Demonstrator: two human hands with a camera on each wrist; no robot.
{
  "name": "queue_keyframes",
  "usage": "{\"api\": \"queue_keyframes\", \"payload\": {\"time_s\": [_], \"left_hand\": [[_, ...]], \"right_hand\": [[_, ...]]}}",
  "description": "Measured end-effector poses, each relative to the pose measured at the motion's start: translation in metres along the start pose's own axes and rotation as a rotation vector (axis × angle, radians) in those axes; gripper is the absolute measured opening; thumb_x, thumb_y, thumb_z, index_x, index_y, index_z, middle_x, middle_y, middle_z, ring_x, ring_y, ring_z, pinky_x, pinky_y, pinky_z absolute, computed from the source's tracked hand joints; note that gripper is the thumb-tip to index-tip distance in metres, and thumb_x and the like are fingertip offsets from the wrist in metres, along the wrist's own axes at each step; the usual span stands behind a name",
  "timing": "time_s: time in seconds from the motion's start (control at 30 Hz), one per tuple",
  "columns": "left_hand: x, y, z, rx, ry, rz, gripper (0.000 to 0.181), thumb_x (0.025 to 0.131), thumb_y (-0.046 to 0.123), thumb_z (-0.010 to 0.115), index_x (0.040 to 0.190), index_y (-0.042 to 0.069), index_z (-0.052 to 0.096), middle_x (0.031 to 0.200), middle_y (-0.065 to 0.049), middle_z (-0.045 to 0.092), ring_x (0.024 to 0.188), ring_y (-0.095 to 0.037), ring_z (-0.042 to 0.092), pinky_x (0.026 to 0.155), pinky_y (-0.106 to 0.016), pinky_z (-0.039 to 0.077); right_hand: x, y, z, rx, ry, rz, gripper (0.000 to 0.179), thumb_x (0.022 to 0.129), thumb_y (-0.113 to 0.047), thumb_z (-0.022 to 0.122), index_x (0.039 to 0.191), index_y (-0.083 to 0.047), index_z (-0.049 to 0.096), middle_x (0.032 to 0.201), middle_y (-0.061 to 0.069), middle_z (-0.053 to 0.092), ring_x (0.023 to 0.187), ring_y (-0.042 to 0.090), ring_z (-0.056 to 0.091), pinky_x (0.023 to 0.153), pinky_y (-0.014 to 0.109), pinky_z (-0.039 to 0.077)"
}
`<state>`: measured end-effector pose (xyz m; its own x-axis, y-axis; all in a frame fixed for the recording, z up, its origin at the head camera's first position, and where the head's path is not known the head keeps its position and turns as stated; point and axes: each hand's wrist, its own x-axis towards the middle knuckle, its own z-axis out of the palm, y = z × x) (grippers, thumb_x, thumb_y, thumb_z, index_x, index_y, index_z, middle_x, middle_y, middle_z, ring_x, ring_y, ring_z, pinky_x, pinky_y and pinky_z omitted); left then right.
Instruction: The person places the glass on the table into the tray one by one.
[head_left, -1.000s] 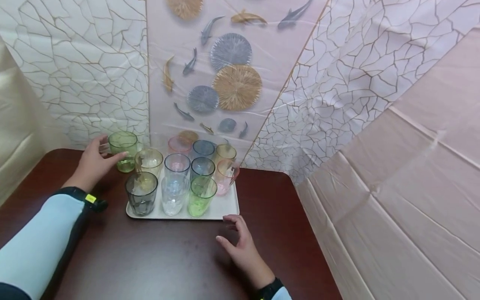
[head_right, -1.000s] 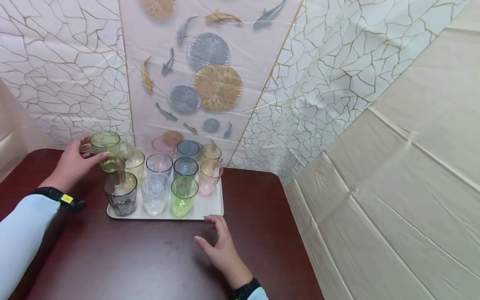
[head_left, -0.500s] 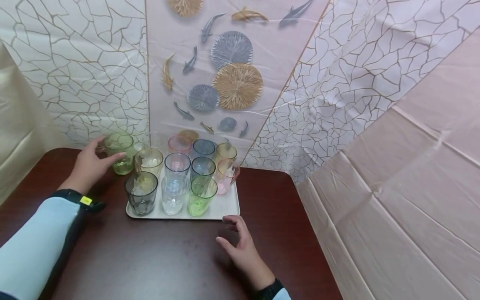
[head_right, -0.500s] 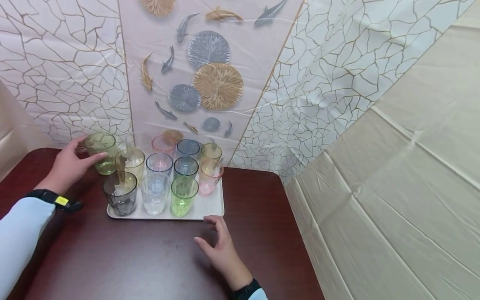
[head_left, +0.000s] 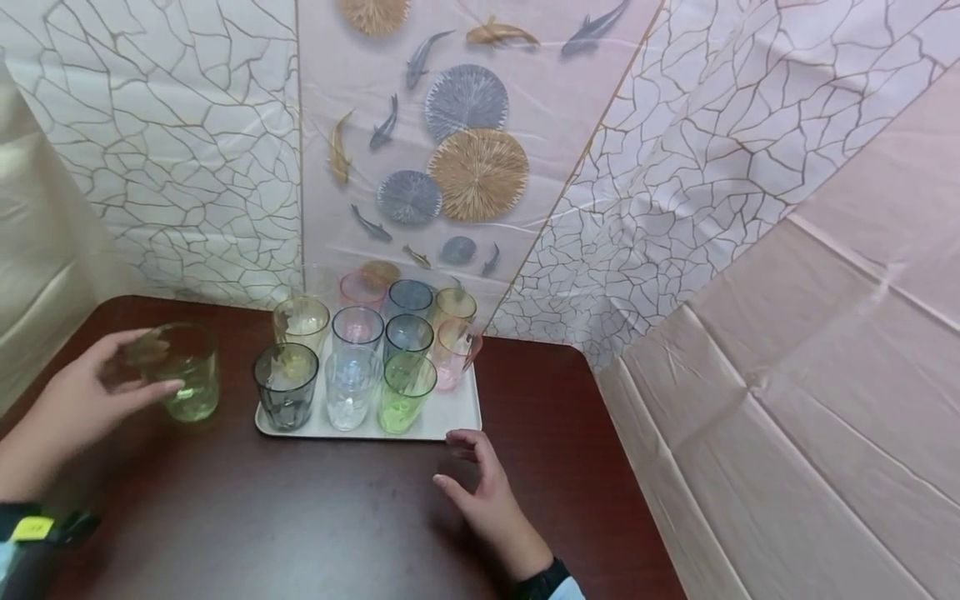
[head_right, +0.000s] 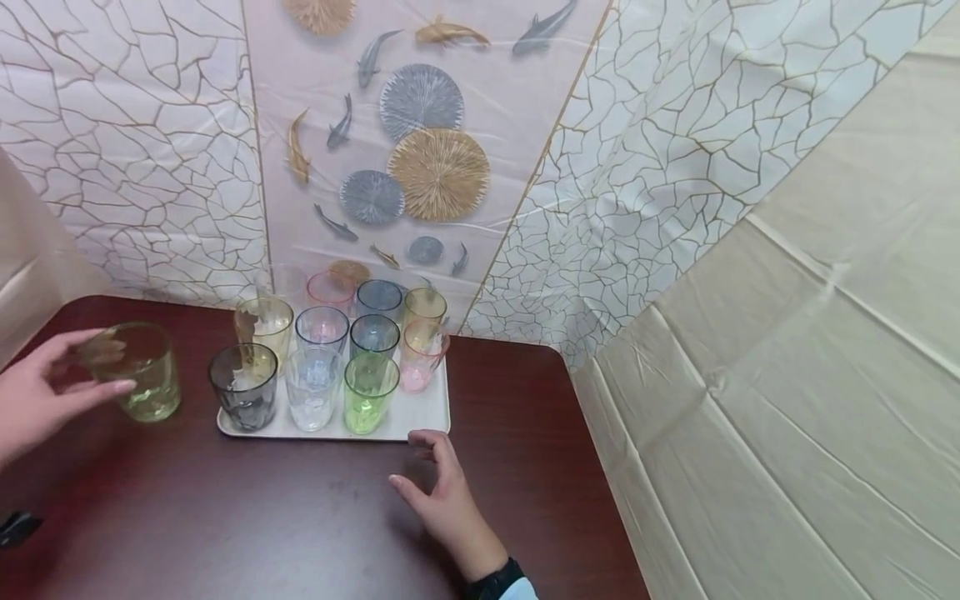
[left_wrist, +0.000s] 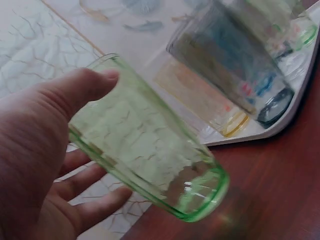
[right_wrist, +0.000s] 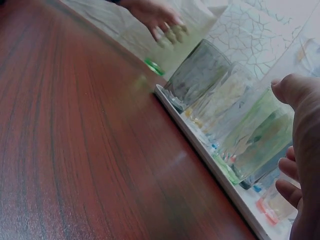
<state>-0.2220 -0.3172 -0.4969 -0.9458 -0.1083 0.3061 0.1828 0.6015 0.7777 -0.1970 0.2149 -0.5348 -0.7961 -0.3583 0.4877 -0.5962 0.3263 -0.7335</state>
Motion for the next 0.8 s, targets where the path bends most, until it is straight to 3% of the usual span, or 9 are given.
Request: {"api": "queue_keyframes", "payload": {"time_s": [0.1,0.2,0.3,0.37,0.57,0.8], "left_hand": [[-0.025,0.007,-0.004,-0.074,-0.034,0.079,0.077,0.08,0.012,0.09,0.144,0.0,0.049,0.12,0.032,0.052,0.096,0.026,0.05,0.075,0.002,0.046],[-0.045,0.02,-0.001,-0.129,-0.083,0.159,0.081,0.075,-0.001,0.09,0.145,-0.002,0.049,0.124,0.032,0.053,0.099,0.019,0.057,0.077,-0.003,0.051],[-0.059,0.039,0.01,-0.153,-0.133,0.229,0.086,0.07,-0.002,0.092,0.145,0.0,0.051,0.126,0.027,0.057,0.1,0.011,0.062,0.079,-0.006,0.053],[-0.066,0.056,0.021,-0.161,-0.165,0.265,0.088,0.068,0.002,0.094,0.145,0.001,0.053,0.127,0.022,0.059,0.1,0.006,0.065,0.08,-0.01,0.056],[-0.076,0.101,0.064,-0.232,-0.277,0.328,0.087,0.07,0.021,0.096,0.145,0.007,0.055,0.131,-0.006,0.064,0.107,-0.012,0.068,0.083,-0.031,0.062],[-0.077,0.137,0.116,-0.358,-0.414,0.371,0.083,0.077,0.036,0.09,0.146,0.011,0.053,0.135,-0.01,0.062,0.11,-0.026,0.069,0.086,-0.037,0.062]], "right_hand": [[0.0,-0.002,0.001,0.006,-0.013,-0.004,0.057,0.089,-0.01,0.081,0.137,0.001,0.053,0.132,0.016,0.059,0.123,0.028,0.056,0.098,0.049,0.054],[0.001,-0.005,0.002,0.011,-0.03,-0.018,0.058,0.09,-0.011,0.081,0.138,0.001,0.052,0.133,0.018,0.059,0.124,0.029,0.056,0.098,0.049,0.054],[0.002,-0.008,0.003,0.017,-0.045,-0.018,0.06,0.089,-0.011,0.082,0.14,0.0,0.051,0.134,0.017,0.059,0.125,0.028,0.056,0.1,0.048,0.054],[0.004,-0.011,0.005,0.017,-0.057,-0.027,0.062,0.088,-0.011,0.083,0.141,0.0,0.051,0.135,0.017,0.059,0.125,0.028,0.056,0.101,0.046,0.053],[0.012,-0.021,0.015,0.042,-0.134,-0.075,0.071,0.086,-0.014,0.085,0.145,-0.001,0.048,0.141,0.011,0.056,0.127,0.031,0.055,0.104,0.046,0.051],[0.024,-0.032,0.031,0.106,-0.23,-0.177,0.094,0.076,-0.007,0.091,0.154,0.0,0.038,0.147,0.015,0.053,0.131,0.029,0.055,0.109,0.043,0.049]]}}
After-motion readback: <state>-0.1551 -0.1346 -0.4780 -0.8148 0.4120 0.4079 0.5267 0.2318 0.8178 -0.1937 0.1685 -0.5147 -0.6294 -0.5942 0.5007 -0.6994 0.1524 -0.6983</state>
